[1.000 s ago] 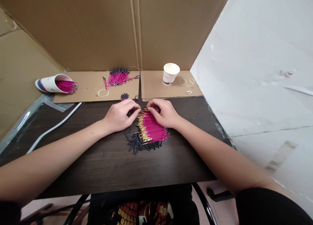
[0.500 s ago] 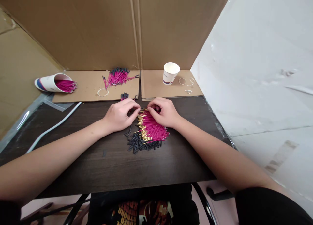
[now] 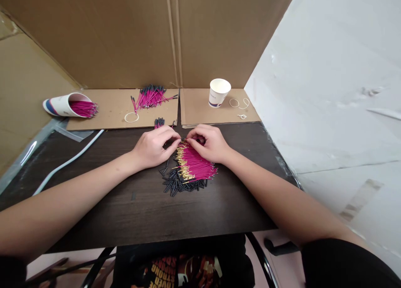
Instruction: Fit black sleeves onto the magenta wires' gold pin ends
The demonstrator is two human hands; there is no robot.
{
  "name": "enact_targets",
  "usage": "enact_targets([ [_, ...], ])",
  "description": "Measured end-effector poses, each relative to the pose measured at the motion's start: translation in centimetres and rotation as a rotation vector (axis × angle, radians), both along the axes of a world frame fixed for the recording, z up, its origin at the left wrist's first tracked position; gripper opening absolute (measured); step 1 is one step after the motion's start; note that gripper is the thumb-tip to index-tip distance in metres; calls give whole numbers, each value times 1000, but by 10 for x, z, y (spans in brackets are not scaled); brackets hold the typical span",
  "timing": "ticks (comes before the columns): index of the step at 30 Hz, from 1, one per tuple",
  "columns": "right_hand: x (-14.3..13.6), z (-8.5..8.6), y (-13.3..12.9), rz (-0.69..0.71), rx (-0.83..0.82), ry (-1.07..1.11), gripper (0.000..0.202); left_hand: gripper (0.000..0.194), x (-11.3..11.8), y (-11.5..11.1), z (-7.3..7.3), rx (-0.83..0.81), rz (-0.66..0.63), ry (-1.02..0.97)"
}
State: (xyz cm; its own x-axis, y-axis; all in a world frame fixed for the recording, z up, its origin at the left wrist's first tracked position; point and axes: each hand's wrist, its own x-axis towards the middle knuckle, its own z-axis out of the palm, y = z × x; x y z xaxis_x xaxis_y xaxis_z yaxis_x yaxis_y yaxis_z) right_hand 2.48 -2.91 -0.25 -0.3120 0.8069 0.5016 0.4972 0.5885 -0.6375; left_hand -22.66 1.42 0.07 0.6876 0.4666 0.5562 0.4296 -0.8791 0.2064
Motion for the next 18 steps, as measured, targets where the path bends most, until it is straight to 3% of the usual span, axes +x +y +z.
enact_targets([
  [18, 0, -1, 0, 4, -18, 6, 13, 17, 0, -1, 0, 37, -8, 5],
])
